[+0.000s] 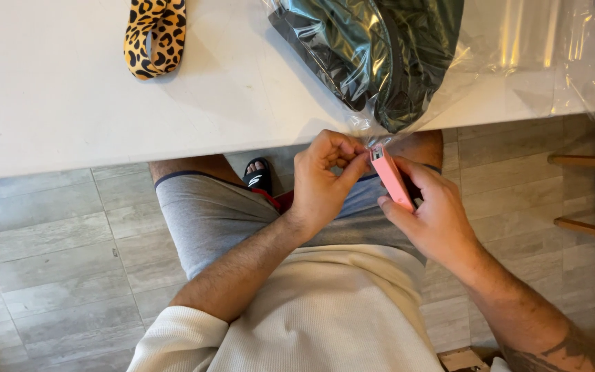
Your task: The person seals a plastic bag containing a green fanny pack using a pink handheld heat sealer. They then attach a leopard-print strap to a beige fanny pack, place it into a clear plastic bag, and seal the bag with the same sealer.
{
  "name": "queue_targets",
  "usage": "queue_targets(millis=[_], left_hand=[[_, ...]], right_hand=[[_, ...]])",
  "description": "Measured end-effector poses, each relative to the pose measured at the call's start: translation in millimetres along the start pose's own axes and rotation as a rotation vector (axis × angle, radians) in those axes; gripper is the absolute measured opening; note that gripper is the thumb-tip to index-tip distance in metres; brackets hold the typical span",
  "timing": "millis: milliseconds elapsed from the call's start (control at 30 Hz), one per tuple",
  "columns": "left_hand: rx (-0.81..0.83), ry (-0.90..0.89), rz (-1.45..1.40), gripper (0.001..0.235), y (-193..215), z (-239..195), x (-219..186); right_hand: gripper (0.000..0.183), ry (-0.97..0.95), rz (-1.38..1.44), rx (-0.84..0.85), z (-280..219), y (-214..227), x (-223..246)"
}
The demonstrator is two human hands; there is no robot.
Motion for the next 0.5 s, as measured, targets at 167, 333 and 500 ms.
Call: queue_targets(millis=[167, 333, 500], left_hand=[[0.005, 0.004, 0.026, 0.025, 3.5, -0.5, 3.3], [-0.011, -0.005, 0.056, 0.025, 4.6, 2.3, -4.0], [0.01, -0.01, 0.08, 0.026, 3.7, 2.7, -6.4]], right_hand=[[0.058, 0.015, -0.005, -0.009, 4.6, -2.0, 1.4], [0.059, 0.015, -0.018, -0.007, 5.3, -4.1, -2.0], [0.06, 0.004, -0.073, -0.001, 4.5, -9.0, -7.7]])
Point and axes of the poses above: each hand's wrist, its own z-axis towards the middle knuckle, its own y-axis out of the back of the hand, x = y × z, the point moved 7 cm from there along z, towards the middle knuckle, and after that the axes turned 5 degrees about -z, right-handed, at the moved point
